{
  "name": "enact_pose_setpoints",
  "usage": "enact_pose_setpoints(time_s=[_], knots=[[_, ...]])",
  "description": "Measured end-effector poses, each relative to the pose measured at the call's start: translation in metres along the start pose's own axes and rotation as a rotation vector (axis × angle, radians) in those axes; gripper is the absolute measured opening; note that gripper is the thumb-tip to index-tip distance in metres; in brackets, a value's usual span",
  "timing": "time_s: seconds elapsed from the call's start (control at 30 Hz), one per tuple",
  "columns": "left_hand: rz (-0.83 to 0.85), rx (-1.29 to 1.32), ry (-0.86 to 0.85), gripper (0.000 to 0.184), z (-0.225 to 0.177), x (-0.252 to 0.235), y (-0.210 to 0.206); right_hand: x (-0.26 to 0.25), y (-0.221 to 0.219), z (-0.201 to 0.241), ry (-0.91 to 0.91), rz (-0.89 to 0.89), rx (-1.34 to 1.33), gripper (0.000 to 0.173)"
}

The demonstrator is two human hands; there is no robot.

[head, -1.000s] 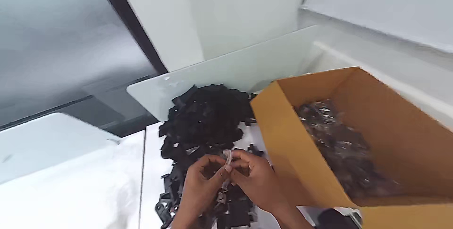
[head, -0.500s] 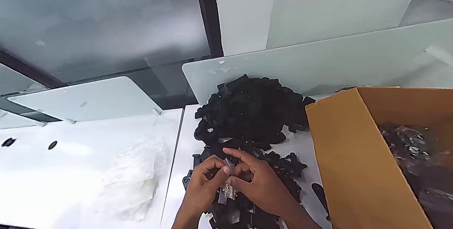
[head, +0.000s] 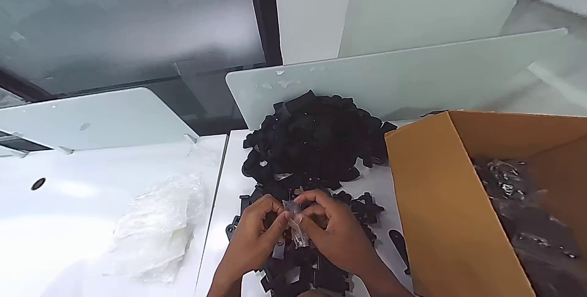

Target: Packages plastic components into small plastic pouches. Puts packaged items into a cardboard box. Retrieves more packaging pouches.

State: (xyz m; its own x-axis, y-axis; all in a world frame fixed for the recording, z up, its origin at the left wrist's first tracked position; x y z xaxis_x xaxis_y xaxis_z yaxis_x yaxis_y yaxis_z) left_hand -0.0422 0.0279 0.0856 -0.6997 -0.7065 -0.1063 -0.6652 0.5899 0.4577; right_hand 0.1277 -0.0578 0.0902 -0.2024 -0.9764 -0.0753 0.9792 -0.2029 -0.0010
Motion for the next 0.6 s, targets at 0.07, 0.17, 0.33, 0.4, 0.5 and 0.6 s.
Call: enact_pose_setpoints(time_s=[0.07, 0.17, 0.33, 0.4, 0.5, 0.6], knots=[[0.026, -0.013, 0.031, 0.017, 0.000, 0.000, 0.002, -0.001, 0.009, 0.000, 0.037, -0.060, 0.053, 0.017], [-0.032, -0.134, 0.030, 0.016, 0.000, -0.001, 0.002, -0.001, 0.016, 0.002, 0.210, -0.085, 0.314, 0.009], [-0.197, -0.585, -0.073, 0.020, -0.017, -0.005, -0.004, 0.004, 0.002, 0.005, 0.321, -0.101, 0.819, 0.030], [-0.199, -0.630, -0.167, 0.022, -0.026, -0.009, -0.011, 0.002, -0.003, 0.006, 0.211, -0.056, 0.838, 0.024], [-0.188, -0.646, -0.320, 0.020, -0.040, -0.016, -0.023, -0.010, -0.002, 0.012, -0.088, 0.165, 0.696, 0.028], [-0.186, -0.655, -0.389, 0.020, -0.043, -0.019, -0.026, -0.020, 0.004, 0.004, -0.121, 0.200, 0.623, 0.022]])
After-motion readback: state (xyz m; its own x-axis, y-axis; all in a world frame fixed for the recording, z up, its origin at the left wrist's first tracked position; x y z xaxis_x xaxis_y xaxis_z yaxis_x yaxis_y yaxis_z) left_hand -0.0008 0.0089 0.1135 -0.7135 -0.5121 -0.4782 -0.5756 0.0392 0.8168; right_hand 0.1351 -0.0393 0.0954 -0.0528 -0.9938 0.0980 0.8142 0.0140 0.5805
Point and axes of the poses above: each hand's wrist, its own x-axis away from the middle knuckle, its own y-axis out of the back of the hand, z = x × y, the point moved 3 cm from there along -x, towards the middle knuckle, and after that the axes turned 10 degrees about -x, right-handed, at the moved point
